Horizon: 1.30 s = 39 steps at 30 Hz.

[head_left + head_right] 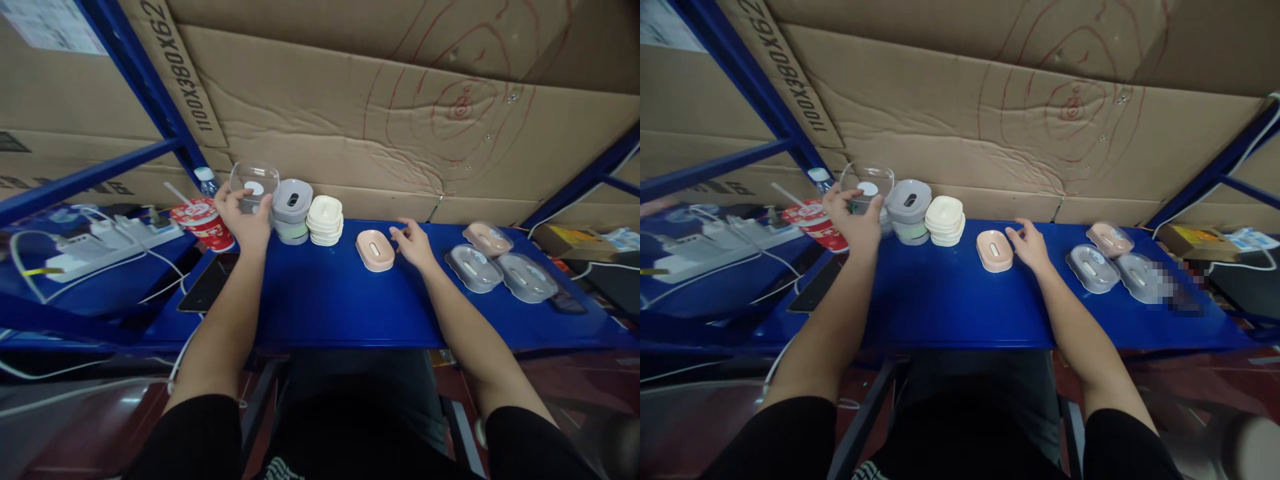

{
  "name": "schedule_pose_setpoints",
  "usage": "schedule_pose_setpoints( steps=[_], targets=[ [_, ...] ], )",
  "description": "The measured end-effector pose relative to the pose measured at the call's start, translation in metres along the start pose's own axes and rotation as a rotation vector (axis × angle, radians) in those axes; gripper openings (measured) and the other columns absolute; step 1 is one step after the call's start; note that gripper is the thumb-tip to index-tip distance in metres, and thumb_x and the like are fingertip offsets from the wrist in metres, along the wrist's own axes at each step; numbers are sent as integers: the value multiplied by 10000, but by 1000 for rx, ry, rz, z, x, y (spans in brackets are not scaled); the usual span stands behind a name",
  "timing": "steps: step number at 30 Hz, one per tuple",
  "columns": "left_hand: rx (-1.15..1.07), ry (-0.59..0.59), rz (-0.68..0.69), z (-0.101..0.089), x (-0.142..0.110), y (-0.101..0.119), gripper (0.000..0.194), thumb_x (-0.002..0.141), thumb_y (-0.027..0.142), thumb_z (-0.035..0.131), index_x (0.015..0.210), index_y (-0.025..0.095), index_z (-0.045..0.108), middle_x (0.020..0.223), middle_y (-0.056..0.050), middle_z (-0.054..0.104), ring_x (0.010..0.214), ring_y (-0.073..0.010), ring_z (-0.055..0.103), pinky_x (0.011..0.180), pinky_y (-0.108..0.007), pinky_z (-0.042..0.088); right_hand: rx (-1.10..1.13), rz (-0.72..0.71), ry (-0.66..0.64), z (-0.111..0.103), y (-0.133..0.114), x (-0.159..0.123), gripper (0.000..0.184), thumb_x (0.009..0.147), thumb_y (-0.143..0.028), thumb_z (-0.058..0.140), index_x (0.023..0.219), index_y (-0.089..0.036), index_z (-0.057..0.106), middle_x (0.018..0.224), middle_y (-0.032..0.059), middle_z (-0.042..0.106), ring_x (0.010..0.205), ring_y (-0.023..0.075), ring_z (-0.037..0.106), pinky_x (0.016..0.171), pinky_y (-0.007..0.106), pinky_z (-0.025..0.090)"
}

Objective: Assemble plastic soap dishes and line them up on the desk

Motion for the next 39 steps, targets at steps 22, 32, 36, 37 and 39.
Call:
schedule_pose_setpoints(
  steps=[22,32,36,37,39],
  targets=[
    [-180,-1,-365,23,10,-37,242,954,286,657,1164,172,690,1503,-143,603,1508,-263,487,1309,-432,311,-292,-243,-132,0,-10,-8,706,918,-626,672,1482,-207,601,1414,158,679,1143,335,714,1021,529,566],
    [-142,-71,234,1,-27,29,118,945,303,651,1035,230,676,1283,-123,655,1304,-319,574,1189,-572,380,-392,-351,-488,15,-10,-15,1025,769,-556,872,1647,-244,445,1695,165,444,1565,423,413,1243,640,381],
    [-240,-271,508,2,-56,64,75,945,308,643,953,247,687,1104,-81,736,1105,-275,678,1084,-530,457,-320,-275,-342,8,-19,-14,879,775,-507,875,1554,-225,582,1521,150,648,1401,423,615,1195,628,452],
    [-251,-362,566,3,-65,73,88,948,311,639,941,245,697,1054,-71,753,1056,-261,697,1046,-503,483,-274,-255,-293,7,-22,-14,866,763,-512,885,1532,-228,606,1475,141,686,1369,411,644,1174,607,483],
    [-275,-564,687,5,-82,89,142,960,345,636,952,239,731,968,-58,778,968,-240,723,964,-451,518,-155,-246,-207,5,-27,-16,820,749,-528,896,1475,-232,658,1378,119,751,1304,377,699,1137,561,532]
  ],
)
Point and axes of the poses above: each hand's wrist, its own x-axis towards the middle knuckle, its own z-axis out of the palm, y = z × x, the point moved 1 cm from there along x, towards the middle knuckle
